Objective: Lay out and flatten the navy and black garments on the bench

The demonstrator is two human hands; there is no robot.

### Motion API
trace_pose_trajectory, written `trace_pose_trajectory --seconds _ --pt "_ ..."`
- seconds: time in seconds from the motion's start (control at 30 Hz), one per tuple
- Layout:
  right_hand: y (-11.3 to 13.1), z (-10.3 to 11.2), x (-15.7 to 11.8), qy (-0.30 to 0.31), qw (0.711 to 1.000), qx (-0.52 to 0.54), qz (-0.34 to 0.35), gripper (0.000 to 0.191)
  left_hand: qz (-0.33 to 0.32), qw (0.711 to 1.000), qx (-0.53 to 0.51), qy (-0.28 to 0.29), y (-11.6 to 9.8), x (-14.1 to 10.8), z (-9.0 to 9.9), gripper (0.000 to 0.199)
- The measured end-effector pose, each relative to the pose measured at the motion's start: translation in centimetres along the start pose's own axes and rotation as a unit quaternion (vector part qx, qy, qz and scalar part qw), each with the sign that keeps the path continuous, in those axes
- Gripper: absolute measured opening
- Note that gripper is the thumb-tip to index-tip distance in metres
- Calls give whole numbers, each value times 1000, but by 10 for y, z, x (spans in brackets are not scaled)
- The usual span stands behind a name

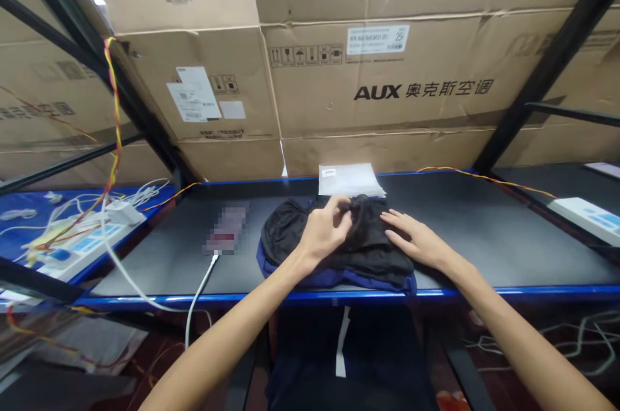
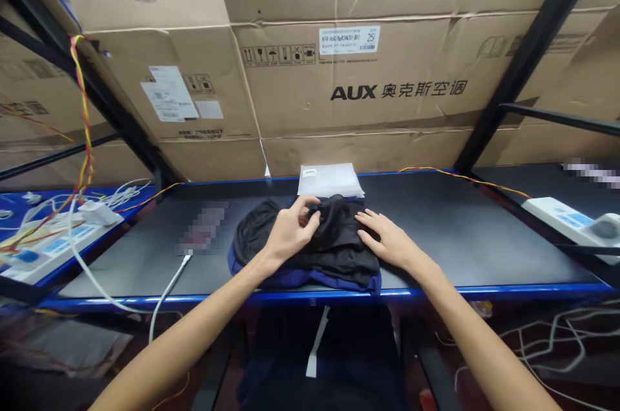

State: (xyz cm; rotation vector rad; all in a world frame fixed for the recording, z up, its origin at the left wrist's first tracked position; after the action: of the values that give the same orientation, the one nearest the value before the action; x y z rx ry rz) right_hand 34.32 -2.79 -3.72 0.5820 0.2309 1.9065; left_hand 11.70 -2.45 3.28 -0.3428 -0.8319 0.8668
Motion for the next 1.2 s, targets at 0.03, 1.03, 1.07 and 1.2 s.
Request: trace_pose_trajectory --seconds 0.03,1.03,1.07,1.2 --pt "-1 1 0 -3 1000 5 -1 47 2 1000 6 -12 2 -2 9 31" --pt "2 4 -1 -20 1000 13 18 44 -6 939 322 116 10 -23 7 17" --pt "1 4 -1 -21 1000 13 18 44 11 945 305 116 14 -21 8 15" --pt "1 3 -1 -18 1000 13 21 44 71 975 208 39 28 -13 41 19"
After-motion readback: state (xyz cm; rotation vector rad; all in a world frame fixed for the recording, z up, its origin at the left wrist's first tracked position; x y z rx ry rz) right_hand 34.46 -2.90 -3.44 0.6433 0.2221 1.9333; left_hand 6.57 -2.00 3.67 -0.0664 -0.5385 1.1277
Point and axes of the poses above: each hand's wrist, its own x-axis towards the middle knuckle, its own z-axis out of the back of the hand, y = z × x, the point moved 6 cm from there along x, towards the middle knuckle, and after that the axes turned 4 degrees about -z, right-handed, at the moved point
